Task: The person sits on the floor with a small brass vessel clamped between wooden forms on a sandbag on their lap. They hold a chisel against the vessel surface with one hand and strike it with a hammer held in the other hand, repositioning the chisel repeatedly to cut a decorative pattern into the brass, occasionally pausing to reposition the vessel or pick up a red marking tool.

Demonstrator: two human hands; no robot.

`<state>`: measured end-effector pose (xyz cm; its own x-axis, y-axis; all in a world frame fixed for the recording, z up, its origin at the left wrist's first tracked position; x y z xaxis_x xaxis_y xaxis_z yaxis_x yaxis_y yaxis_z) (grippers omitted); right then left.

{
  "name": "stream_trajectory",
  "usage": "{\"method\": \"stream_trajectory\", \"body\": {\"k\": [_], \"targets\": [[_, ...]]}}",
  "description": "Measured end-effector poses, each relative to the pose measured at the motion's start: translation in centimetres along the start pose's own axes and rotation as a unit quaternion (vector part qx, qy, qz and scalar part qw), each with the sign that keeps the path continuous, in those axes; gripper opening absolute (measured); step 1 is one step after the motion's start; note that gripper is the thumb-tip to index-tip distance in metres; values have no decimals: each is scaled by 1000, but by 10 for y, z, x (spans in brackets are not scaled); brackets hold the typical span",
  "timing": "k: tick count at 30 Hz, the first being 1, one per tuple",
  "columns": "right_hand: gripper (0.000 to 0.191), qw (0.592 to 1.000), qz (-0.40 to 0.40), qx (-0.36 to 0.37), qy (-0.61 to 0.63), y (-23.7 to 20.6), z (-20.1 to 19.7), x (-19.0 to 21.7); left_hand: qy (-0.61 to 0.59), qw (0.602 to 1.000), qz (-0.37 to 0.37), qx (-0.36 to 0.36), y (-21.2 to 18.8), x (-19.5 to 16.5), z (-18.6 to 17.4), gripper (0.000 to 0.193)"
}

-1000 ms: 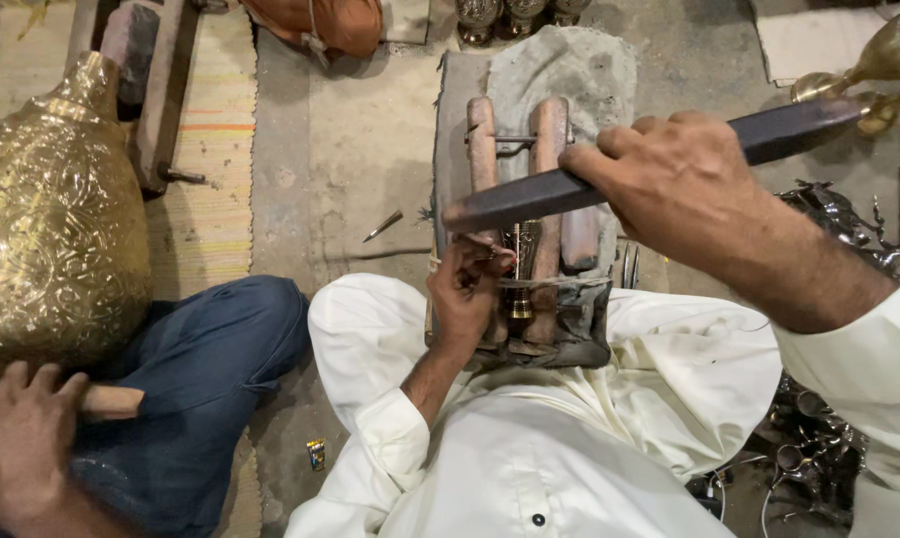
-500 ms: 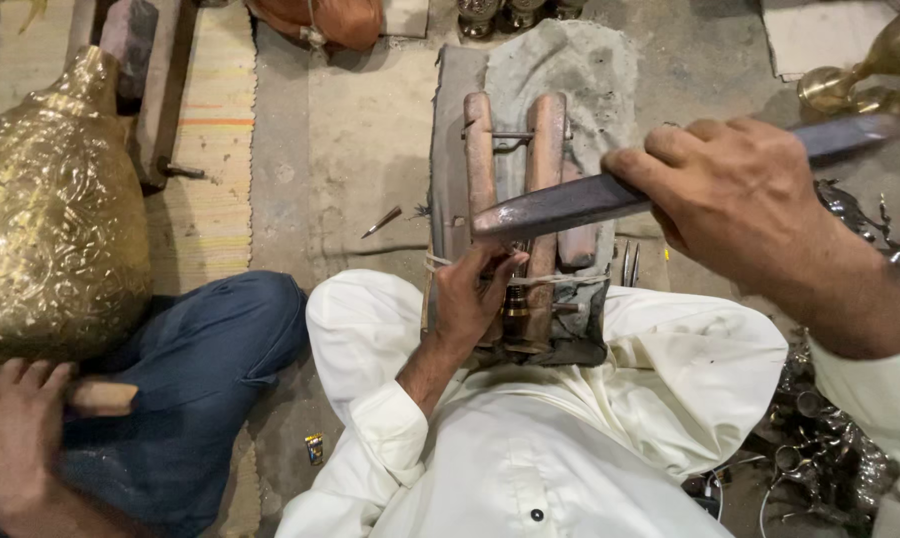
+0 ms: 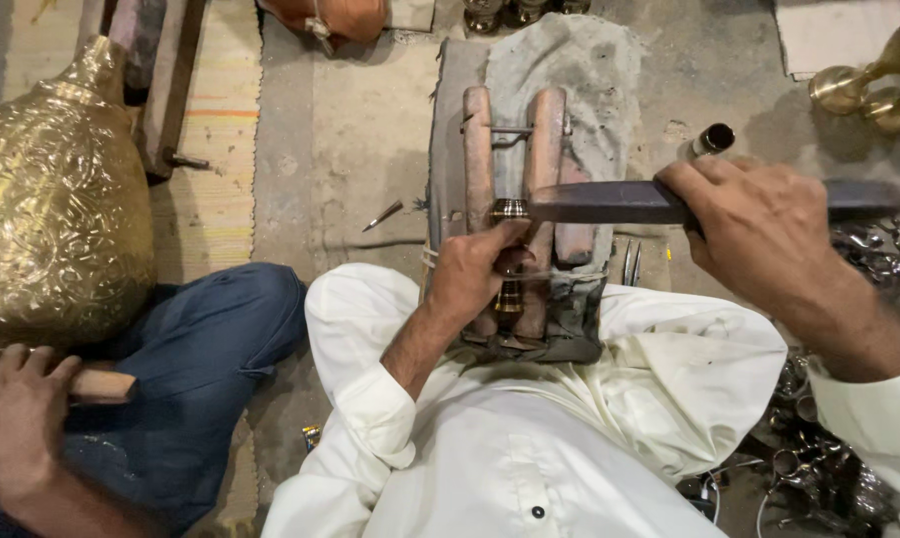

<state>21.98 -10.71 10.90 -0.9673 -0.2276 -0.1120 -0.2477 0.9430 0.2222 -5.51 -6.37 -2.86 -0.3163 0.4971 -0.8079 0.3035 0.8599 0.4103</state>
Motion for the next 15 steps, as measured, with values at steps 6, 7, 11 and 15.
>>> {"method": "stream_trajectory", "body": {"k": [6, 7, 11, 15], "targets": [[45, 990, 85, -21, 112, -9, 8, -6, -27, 1000, 2, -9, -5, -1, -1, 35], [45, 994, 47, -39, 86, -10, 9, -5, -49, 998, -21, -26, -7, -1, -3, 32], [49, 999, 3, -37, 33, -10, 13, -4, -87, 989, -87, -82, -18, -2, -2, 24], [39, 985, -46, -141, 89, 2, 17, 0, -74, 988, -70, -114, -27, -3, 2, 20]]}}
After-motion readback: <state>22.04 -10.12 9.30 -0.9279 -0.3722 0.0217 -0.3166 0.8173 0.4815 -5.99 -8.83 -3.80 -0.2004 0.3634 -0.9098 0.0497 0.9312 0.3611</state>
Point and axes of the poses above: each hand's wrist, its own y-axis towards the middle knuckle, its own z-axis out of the palm, x = y × z, the point moved 1 cm from there along y, towards the middle knuckle, and after that the axes turned 9 degrees about -x, right-handed, at the moved point
